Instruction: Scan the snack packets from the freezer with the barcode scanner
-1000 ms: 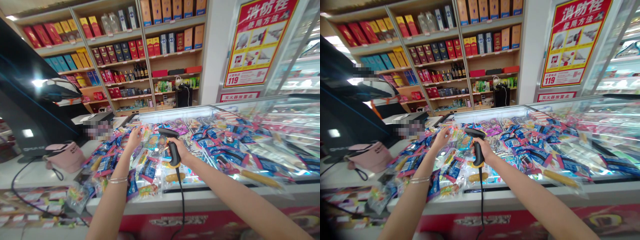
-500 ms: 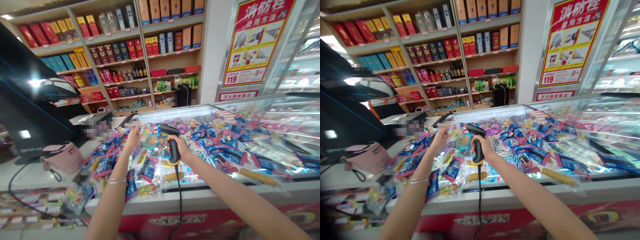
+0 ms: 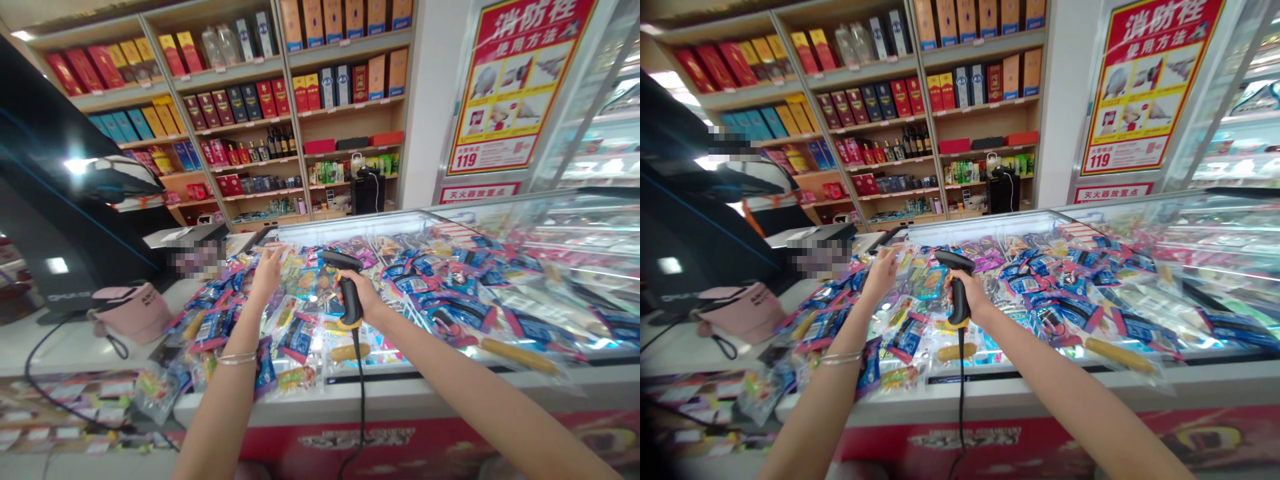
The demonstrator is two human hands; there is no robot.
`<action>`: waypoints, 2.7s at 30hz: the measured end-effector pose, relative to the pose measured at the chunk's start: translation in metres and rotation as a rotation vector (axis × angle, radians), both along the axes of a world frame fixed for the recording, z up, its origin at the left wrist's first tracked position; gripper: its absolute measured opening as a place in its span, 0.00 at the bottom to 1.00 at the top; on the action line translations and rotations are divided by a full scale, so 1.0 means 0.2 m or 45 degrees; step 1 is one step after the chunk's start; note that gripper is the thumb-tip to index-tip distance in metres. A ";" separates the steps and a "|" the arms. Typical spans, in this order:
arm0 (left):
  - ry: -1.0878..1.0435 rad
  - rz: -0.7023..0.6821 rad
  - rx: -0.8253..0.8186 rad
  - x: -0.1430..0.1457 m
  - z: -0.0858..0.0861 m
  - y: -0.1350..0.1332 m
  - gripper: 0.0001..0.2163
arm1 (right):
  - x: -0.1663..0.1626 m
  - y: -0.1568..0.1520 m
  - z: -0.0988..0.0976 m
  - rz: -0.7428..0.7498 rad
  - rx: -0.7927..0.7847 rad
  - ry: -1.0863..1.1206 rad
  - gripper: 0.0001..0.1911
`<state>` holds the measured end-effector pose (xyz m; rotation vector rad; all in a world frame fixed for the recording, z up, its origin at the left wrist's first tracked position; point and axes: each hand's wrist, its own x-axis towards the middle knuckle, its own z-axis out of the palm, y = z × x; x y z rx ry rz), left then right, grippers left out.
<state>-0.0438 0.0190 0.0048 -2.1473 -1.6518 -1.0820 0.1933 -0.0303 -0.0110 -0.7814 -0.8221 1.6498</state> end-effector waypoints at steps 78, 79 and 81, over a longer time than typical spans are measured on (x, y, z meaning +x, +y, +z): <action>0.069 0.042 -1.512 0.06 0.09 -0.08 0.21 | 0.19 0.16 -0.01 0.259 0.045 -0.428 0.04; 0.105 0.012 -1.466 0.07 0.07 -0.08 0.22 | 0.20 0.16 -0.03 0.263 0.056 -0.435 0.04; 0.204 -0.074 -1.333 0.10 0.05 -0.08 0.22 | 0.21 0.14 -0.05 0.240 0.057 -0.448 0.04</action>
